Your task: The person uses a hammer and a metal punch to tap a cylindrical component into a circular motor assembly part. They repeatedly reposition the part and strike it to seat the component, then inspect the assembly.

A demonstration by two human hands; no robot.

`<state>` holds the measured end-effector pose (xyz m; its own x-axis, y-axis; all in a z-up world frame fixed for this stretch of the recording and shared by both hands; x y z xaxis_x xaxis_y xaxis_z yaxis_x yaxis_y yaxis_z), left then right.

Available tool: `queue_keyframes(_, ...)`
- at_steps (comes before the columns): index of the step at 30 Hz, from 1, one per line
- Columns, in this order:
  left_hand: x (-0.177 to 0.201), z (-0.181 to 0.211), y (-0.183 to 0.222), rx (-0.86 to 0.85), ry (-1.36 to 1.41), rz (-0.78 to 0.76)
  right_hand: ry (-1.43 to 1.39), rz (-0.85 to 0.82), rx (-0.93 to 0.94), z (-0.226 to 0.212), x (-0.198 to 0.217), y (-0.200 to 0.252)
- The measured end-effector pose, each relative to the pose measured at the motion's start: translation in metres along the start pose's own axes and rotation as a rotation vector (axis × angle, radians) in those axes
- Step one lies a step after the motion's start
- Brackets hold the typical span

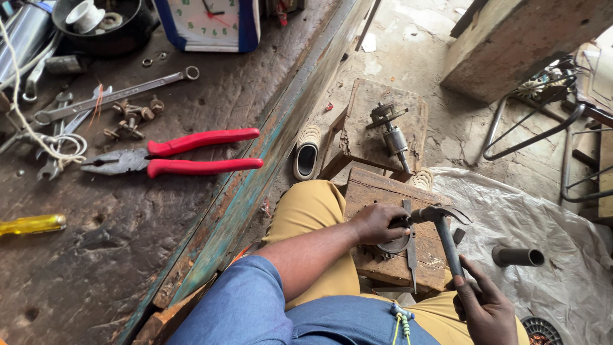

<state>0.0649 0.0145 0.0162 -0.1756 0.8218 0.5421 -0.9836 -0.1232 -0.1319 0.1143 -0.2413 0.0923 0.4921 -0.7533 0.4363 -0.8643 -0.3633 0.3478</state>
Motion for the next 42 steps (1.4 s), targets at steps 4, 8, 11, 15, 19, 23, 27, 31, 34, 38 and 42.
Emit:
queue_keyframes(4, 0.002, 0.001, 0.001, -0.012, 0.011, 0.017, -0.004, -0.006, -0.043, 0.003, 0.0, -0.001)
queue_keyframes(8, 0.001, 0.0, 0.001, -0.004, 0.012, 0.012, -0.027, -0.016, -0.03, 0.005, 0.0, -0.002)
queue_keyframes(11, 0.002, 0.0, 0.002, -0.033, 0.018, 0.04, -0.038, -0.026, -0.006, 0.006, 0.001, -0.003)
queue_keyframes(15, 0.003, 0.0, 0.001, -0.039, -0.001, 0.048, -0.05, -0.027, -0.019, 0.008, 0.002, -0.004)
queue_keyframes(19, 0.003, -0.001, 0.002, -0.015, 0.003, 0.043, 0.043, 0.006, -0.068, 0.011, 0.004, -0.006)
queue_keyframes(23, 0.001, -0.001, 0.002, -0.001, -0.008, 0.032, 0.031, 0.006, -0.089, 0.013, 0.004, -0.006)
queue_keyframes(27, 0.002, -0.003, 0.002, -0.019, 0.006, 0.05, 0.009, -0.005, -0.079, 0.011, 0.002, -0.007)
queue_keyframes(31, 0.001, -0.003, 0.002, -0.043, 0.016, 0.066, 0.02, 0.002, -0.079, 0.011, 0.003, -0.008)
queue_keyframes(34, -0.001, -0.004, 0.001, -0.022, 0.018, 0.047, 0.003, -0.01, -0.069, 0.012, 0.002, -0.009)
queue_keyframes(38, -0.001, -0.003, 0.001, -0.019, 0.021, 0.043, -0.002, -0.012, -0.041, 0.014, 0.003, -0.011)
queue_keyframes(42, 0.001, -0.002, 0.001, -0.032, 0.016, 0.062, 0.018, -0.005, -0.02, 0.018, 0.005, -0.013)
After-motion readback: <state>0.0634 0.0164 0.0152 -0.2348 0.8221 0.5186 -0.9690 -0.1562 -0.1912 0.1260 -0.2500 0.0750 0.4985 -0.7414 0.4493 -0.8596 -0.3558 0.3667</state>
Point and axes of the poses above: each hand's wrist, its own y-axis away from the middle knuckle, its own x-axis out of the back of the hand, z = x × y, the point moved 7 cm from there along -y, towards the middle knuckle, and after that the axes turned 6 degrees about -x, right-handed, at the moved point
